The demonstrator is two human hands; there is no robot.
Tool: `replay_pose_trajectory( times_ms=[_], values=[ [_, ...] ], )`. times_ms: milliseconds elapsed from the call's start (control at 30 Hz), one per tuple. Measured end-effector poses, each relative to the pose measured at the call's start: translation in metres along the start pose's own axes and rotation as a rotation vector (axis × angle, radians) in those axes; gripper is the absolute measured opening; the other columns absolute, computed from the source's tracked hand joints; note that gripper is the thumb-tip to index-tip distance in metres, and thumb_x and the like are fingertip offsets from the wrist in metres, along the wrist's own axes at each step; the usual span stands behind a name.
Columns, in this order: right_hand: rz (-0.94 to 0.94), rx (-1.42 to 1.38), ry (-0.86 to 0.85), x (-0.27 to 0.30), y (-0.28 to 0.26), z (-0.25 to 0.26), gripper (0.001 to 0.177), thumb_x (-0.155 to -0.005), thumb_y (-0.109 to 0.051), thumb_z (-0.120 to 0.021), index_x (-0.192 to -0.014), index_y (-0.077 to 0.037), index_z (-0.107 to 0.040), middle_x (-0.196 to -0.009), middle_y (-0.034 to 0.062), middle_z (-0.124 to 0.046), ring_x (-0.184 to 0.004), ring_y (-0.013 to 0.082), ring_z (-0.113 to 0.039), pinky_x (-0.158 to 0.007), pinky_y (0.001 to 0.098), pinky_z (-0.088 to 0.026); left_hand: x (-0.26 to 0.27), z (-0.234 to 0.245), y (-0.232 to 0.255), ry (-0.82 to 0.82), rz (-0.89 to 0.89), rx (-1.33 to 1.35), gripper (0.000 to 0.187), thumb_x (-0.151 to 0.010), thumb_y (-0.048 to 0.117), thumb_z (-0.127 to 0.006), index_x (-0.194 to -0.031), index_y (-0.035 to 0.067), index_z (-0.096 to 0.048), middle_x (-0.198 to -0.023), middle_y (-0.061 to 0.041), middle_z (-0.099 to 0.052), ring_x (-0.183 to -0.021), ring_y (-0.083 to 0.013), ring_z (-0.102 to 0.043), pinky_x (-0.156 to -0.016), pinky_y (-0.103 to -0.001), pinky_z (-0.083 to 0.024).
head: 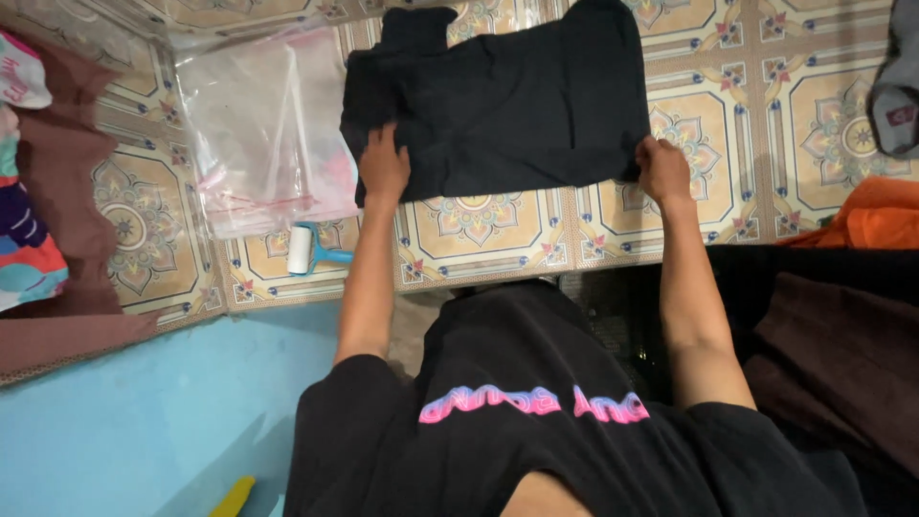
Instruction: The person uses a lint roller on a black t-shirt, folds it neatly, and then places it into a clear plastic bag.
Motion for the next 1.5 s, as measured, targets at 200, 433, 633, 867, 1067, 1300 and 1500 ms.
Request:
replay_pose_trajectory(
  times_ms=[200,433,633,867,1067,1300,1500],
  values=[
    [0.083,0.175,0.000,-0.007,0.004,-0.019,0.006,-0.092,-0.025,-0.076,-0.096,-0.023,-0.075,-0.094,0.0062,-0.070,-0.099,0.0392,-0.065,-0.085,0.0537,-0.058,0.066,-0.069,-0.005,-0.106,-0.113,0.070,0.048,-0.099,0.022,-0.069,-0.146,0.021,-0.058,-0.146,-0.015,-0.050,-0.139,-0.0403,-0.047,-0.104,-0.059,-0.048],
    [-0.028,0.076,-0.334,-0.026,0.029,-0.055,0.055,-0.084,-0.046,-0.081,-0.133,-0.023,-0.070,-0.124,0.0162,-0.069,-0.119,0.0435,-0.065,-0.096,0.0570,-0.056,0.078,-0.060,-0.019,0.063,-0.024,0.081,0.044,-0.100,0.026,-0.069,-0.142,0.015,-0.060,-0.145,-0.018,-0.049,-0.136,-0.0386,-0.050,-0.097,-0.054,-0.055],
    [0.039,0.133,-0.160,-0.018,0.026,-0.039,0.020,-0.092,-0.038,-0.077,-0.110,-0.029,-0.076,-0.120,0.0044,-0.066,-0.119,0.0369,-0.060,-0.097,0.0580,-0.051,0.078,-0.070,-0.021,0.018,0.023,0.041,0.049,-0.095,0.016,-0.068,-0.143,0.010,-0.055,-0.148,-0.022,-0.044,-0.138,-0.0417,-0.047,-0.099,-0.056,-0.055],
    [0.095,-0.538,-0.001,-0.028,-0.021,0.038,0.018,-0.108,-0.011,-0.065,-0.126,-0.011,-0.064,-0.115,0.0240,-0.067,-0.112,0.0476,-0.063,-0.092,0.0606,-0.052,0.031,-0.100,0.106,0.043,-0.448,0.277,0.048,-0.095,0.008,-0.063,-0.142,0.019,-0.058,-0.140,-0.014,-0.055,-0.132,-0.0374,-0.055,-0.108,-0.051,-0.046],
    [0.068,-0.761,0.091,-0.021,-0.021,0.054,0.018,-0.109,-0.006,-0.062,-0.127,-0.006,-0.065,-0.109,0.0246,-0.062,-0.112,0.0433,-0.059,-0.095,0.0569,-0.051,-0.015,-0.174,0.116,-0.159,-0.467,0.113,0.036,-0.096,0.034,-0.070,-0.130,0.032,-0.058,-0.115,0.002,-0.055,-0.117,-0.0252,-0.058,-0.112,-0.055,-0.036],
    [0.001,-0.506,-0.087,-0.021,-0.001,0.045,0.033,-0.094,0.000,-0.071,-0.123,-0.015,-0.069,-0.114,0.0221,-0.069,-0.117,0.0464,-0.063,-0.101,0.0559,-0.050,-0.017,-0.161,0.114,-0.407,-0.373,0.175,0.026,-0.096,0.037,-0.072,-0.119,0.028,-0.062,-0.117,-0.001,-0.056,-0.117,-0.0305,-0.061,-0.101,-0.052,-0.048],
    [-0.069,-0.644,-0.101,-0.025,-0.015,0.077,0.034,-0.095,-0.005,-0.072,-0.127,-0.017,-0.073,-0.112,0.0184,-0.071,-0.113,0.0364,-0.065,-0.094,0.0484,-0.052,-0.025,-0.138,0.128,-0.399,-0.351,0.125,0.025,-0.100,0.044,-0.067,-0.116,0.025,-0.070,-0.115,0.001,-0.075,-0.112,-0.0242,-0.069,-0.102,-0.047,-0.040]
  ],
)
Point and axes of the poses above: each hand's wrist, its own x-axis away from the middle knuckle, its own z-axis out of the back of the hand, y = z × x, the point moved 9 cm from there along -x, towards the middle knuckle
